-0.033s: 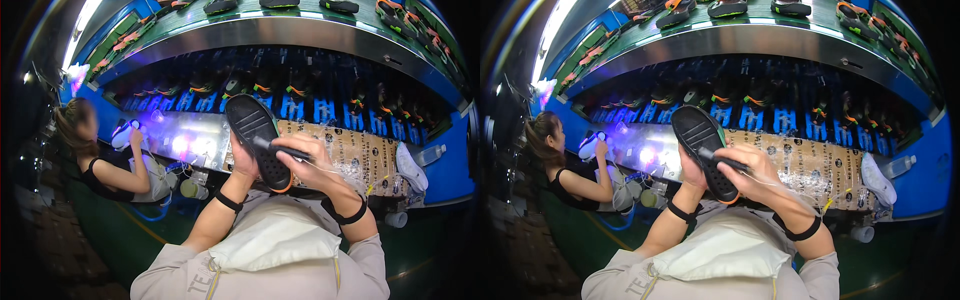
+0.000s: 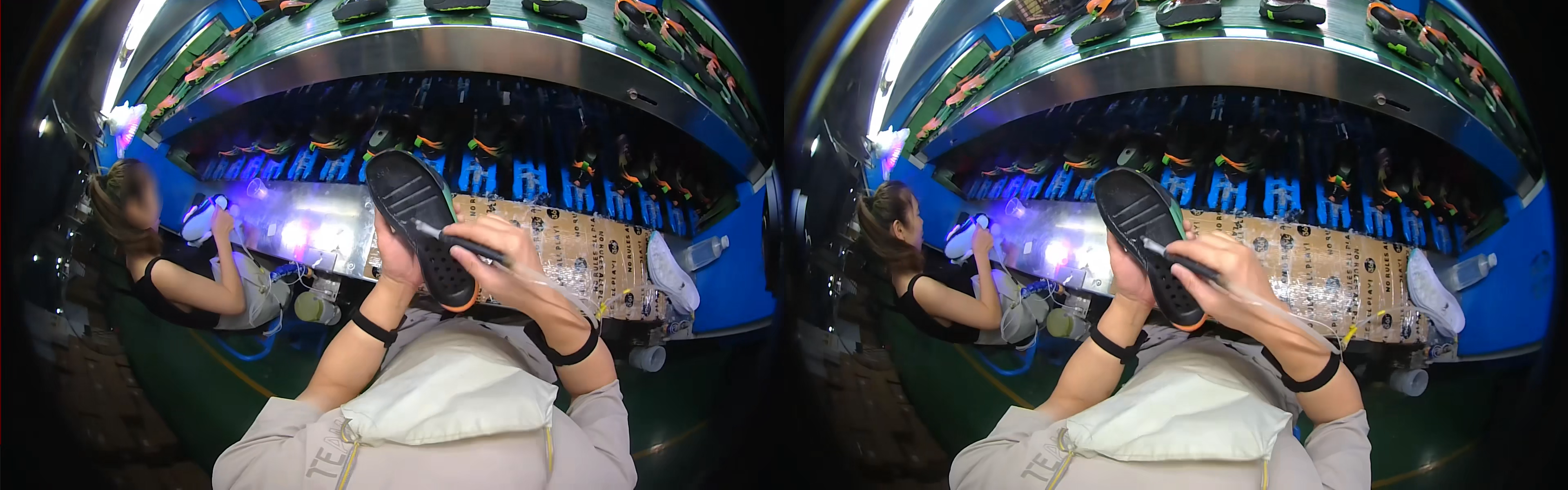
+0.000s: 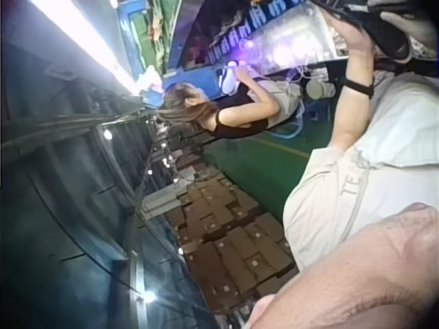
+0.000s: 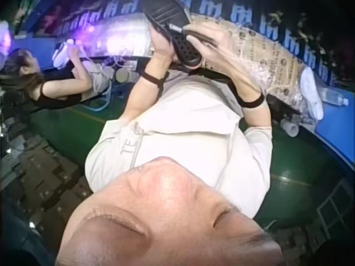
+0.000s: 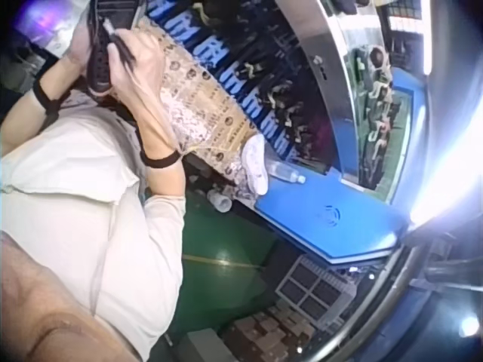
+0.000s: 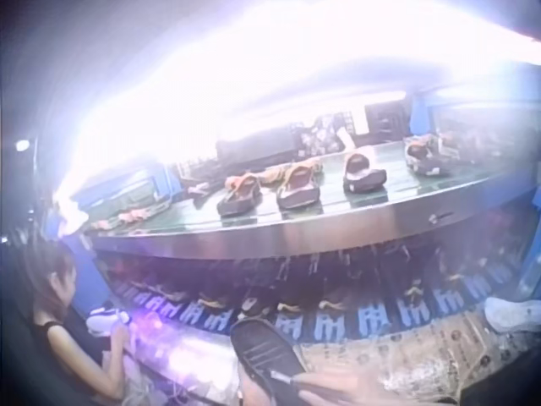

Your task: The person applies glue to the bottom of shoe soles using a specialized applicator tool, then places each sole onto a moving conveyor belt.

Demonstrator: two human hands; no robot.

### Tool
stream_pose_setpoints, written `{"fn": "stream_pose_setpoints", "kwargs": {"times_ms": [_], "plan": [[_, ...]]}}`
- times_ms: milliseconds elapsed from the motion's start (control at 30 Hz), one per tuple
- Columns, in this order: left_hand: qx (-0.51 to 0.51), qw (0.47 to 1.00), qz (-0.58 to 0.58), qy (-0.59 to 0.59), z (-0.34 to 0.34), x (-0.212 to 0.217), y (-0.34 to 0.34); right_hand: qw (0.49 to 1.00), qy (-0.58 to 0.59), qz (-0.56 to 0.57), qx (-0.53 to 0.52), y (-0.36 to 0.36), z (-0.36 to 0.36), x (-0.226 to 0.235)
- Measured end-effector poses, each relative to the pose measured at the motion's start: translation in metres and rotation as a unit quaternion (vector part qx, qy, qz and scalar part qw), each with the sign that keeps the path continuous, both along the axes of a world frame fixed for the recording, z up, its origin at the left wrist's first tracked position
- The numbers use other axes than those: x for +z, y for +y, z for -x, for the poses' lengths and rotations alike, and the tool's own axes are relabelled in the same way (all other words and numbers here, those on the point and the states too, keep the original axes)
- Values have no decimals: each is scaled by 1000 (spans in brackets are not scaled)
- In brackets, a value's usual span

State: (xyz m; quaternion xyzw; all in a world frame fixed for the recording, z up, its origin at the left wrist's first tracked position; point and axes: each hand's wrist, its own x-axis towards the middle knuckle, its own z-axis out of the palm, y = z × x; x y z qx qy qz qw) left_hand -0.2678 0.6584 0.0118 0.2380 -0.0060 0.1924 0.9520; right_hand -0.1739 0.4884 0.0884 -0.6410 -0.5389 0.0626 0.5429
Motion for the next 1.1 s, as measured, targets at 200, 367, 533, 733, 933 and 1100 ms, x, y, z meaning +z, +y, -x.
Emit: {"fn": "stream_pose_setpoints", "kwargs": {"times_ms": [200,367,533,733,933,1100], "plan": [[39,998,53,23,-2,22,14,990,58,-9,128,-7,11,14],[59,997,38,-23,-4,28,33,976,-120,62,172,-7,7,26],[4,997,52,-50,-3,47,41,995,-19,63,74,-9,-2,32],[4,998,-38,-43,-6,50,61,968,-37,56,241,-5,-14,47],[-70,985,-114,-108,-19,70,73,972,-134,77,180,4,-14,53],[-96,970,-194,-108,-29,88,76,988,-93,85,93,12,-21,57]]}}
